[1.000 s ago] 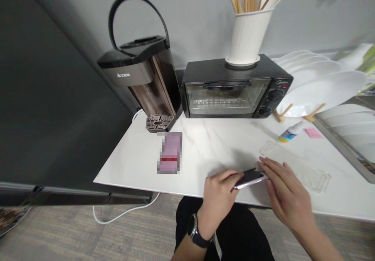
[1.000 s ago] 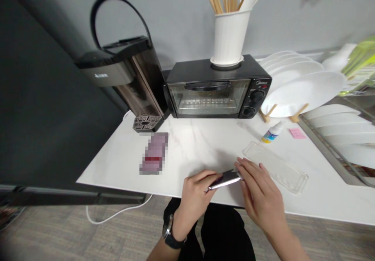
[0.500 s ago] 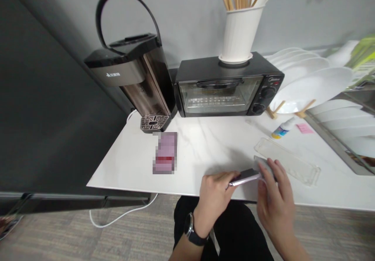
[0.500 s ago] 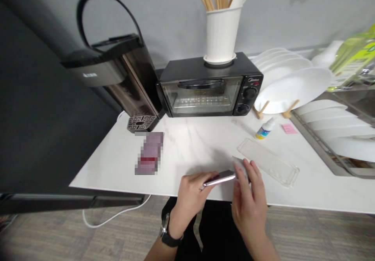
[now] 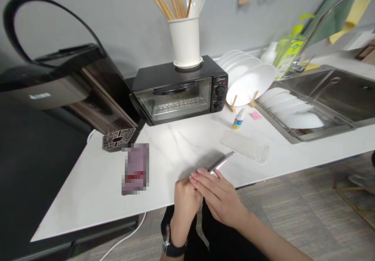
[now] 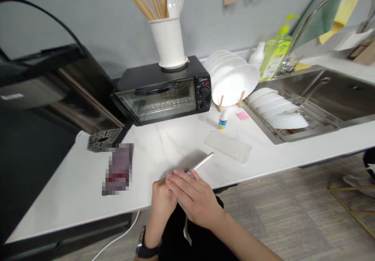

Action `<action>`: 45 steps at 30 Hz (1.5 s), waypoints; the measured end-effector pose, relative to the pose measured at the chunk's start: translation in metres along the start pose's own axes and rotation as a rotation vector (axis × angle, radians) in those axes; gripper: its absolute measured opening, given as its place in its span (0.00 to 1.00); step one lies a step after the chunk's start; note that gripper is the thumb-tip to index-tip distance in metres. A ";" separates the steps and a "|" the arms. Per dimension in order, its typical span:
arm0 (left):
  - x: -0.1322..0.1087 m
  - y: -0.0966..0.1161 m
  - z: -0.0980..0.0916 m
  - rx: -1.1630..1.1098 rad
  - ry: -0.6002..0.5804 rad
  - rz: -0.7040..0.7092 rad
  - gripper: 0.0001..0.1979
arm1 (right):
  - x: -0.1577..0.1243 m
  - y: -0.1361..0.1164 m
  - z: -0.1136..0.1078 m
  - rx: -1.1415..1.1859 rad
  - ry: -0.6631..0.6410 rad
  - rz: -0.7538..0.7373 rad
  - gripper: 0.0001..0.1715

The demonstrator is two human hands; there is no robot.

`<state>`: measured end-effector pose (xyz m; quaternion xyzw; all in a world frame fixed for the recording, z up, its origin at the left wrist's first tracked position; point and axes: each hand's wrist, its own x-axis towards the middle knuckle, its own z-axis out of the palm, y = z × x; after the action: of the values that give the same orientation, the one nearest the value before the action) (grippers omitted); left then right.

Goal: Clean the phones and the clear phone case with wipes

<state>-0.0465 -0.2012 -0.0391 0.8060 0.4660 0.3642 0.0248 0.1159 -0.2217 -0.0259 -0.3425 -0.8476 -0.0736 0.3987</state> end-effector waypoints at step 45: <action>0.011 0.010 -0.010 -0.367 -0.076 -0.243 0.09 | -0.023 0.001 0.014 -0.150 0.014 0.475 0.48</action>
<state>-0.0419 -0.2015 -0.0215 0.7390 0.4844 0.4064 0.2323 0.1183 -0.2276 -0.0523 -0.5603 -0.7325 -0.0428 0.3843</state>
